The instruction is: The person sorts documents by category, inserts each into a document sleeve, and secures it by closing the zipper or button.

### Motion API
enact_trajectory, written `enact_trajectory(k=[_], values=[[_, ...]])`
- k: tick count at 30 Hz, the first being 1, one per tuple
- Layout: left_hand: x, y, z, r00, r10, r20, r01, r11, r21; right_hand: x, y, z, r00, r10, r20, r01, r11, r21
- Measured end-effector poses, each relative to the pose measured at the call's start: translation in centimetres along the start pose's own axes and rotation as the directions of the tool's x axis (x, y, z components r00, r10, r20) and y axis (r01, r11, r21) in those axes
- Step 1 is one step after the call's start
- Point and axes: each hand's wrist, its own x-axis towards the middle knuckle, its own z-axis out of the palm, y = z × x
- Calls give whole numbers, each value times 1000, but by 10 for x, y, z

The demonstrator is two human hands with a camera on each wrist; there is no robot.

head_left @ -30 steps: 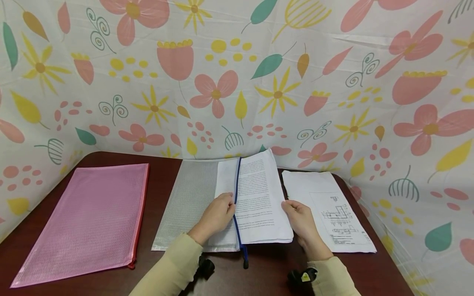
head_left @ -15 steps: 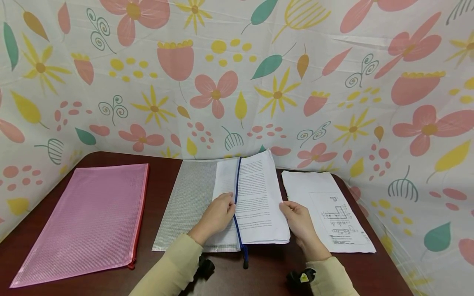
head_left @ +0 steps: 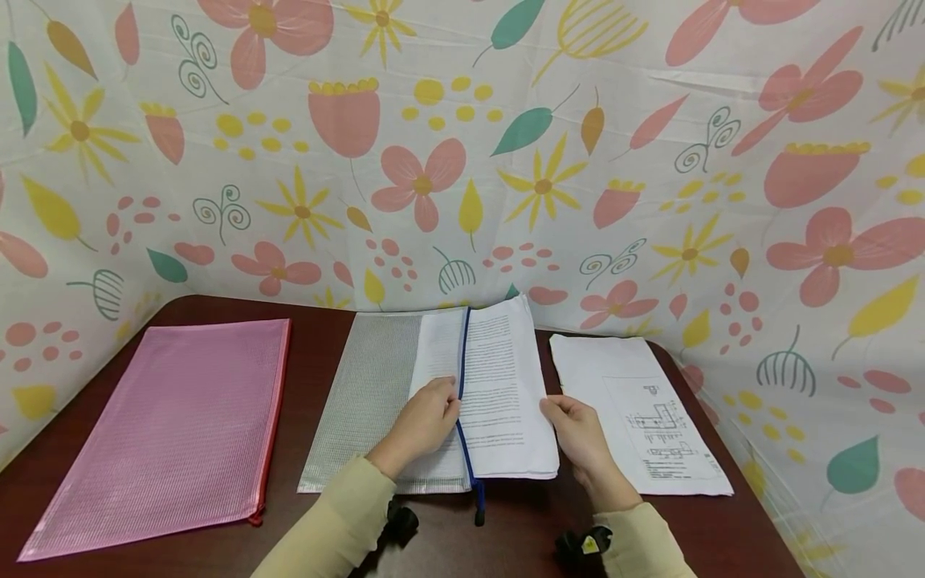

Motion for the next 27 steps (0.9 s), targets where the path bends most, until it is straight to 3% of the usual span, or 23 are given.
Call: enact_trajectory(k=[13,27], values=[[1,-3,-1,1000,-17,7,17,1000,-3,0,1,-1,998,-42,51,41,999,9],[0,-3,2,1000,22,5,-22,1000,4,-3,0,1,998,-37,56,37,999,-3]])
